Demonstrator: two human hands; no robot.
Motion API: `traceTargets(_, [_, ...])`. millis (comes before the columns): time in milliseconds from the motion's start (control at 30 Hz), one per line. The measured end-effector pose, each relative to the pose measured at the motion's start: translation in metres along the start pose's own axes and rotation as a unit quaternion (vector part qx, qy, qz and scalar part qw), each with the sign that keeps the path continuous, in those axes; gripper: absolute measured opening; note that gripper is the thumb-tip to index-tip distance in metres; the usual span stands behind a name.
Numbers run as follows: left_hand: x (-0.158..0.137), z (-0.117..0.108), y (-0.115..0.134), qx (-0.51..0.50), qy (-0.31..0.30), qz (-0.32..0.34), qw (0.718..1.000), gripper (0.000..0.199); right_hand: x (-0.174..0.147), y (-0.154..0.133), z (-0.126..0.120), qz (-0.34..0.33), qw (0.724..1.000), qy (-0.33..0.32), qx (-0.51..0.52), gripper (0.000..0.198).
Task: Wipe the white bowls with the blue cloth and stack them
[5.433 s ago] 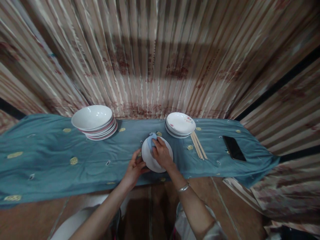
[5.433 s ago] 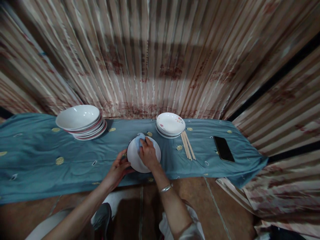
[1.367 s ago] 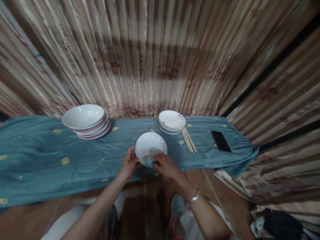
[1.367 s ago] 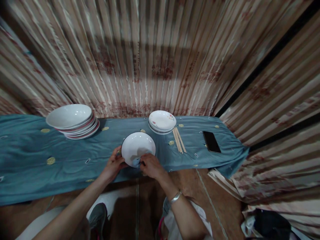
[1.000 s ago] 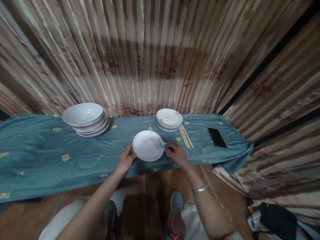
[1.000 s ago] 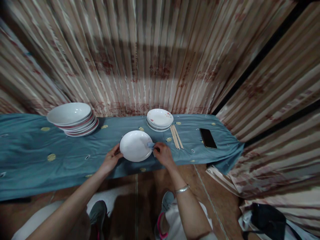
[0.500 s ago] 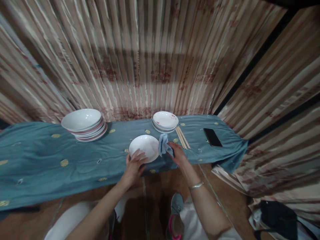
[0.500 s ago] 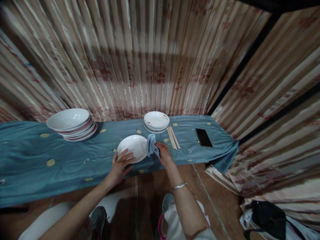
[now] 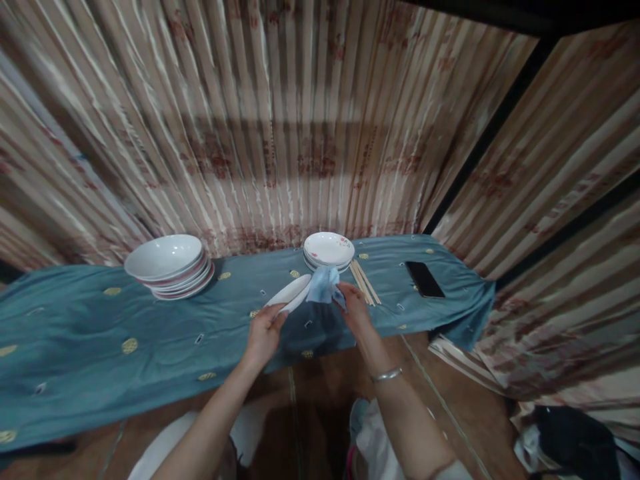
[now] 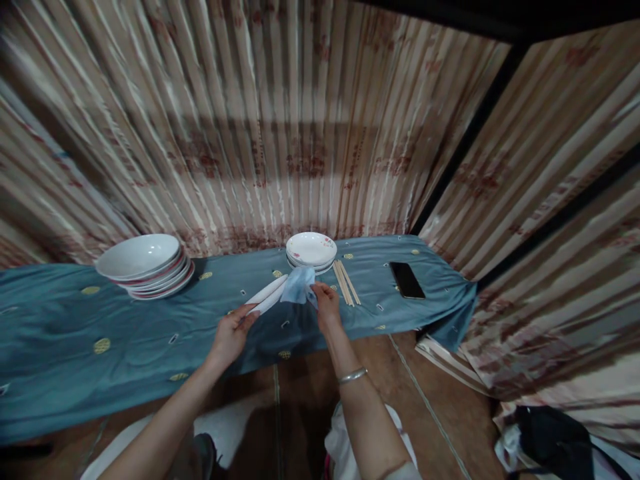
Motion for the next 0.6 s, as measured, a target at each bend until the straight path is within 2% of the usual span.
traceTargets(100, [0.001, -0.006, -0.002, -0.051, 0.006, -0.052, 0.997, 0.019, 0.002, -0.002, 0.001, 0.001, 0.999, 0.034, 0.028, 0.023])
traceTargets(200, [-0.001, -0.007, 0.000, -0.158, 0.005, -0.103, 0.982, 0.033, 0.001, -0.014, 0.008, -0.039, 0.998, 0.034, 0.025, 0.029])
traceTargets(300, [-0.005, -0.001, 0.006, -0.249, -0.001, -0.131, 0.960, 0.038, -0.013, -0.026, 0.029, -0.081, 0.997, 0.010, -0.015, 0.041])
traceTargets(367, [-0.007, 0.004, 0.007, -0.278, -0.004, -0.148, 0.949, 0.038, -0.030, -0.034, 0.052, -0.124, 0.987, -0.033, -0.094, 0.044])
traceTargets(433, [-0.007, 0.008, 0.006, -0.295, -0.008, -0.159, 0.942, 0.036, -0.054, -0.042, 0.084, -0.200, 0.954, -0.104, -0.199, 0.041])
traceTargets(500, [-0.006, 0.010, 0.003, -0.308, -0.006, -0.155, 0.939, 0.034, -0.079, -0.044, 0.113, -0.283, 0.894, -0.173, -0.300, 0.041])
traceTargets(600, [-0.003, 0.007, -0.003, -0.326, 0.012, -0.146, 0.934, 0.032, -0.095, -0.037, 0.137, -0.331, 0.813, -0.211, -0.430, 0.043])
Point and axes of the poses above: each hand's wrist, its own x-axis towards the middle knuckle, its own z-axis out of the palm, y = z × x, the point moved 8 cm from there along x, towards the middle knuckle, and after that the axes turned 6 degrees about x, right-handed, at the moved point
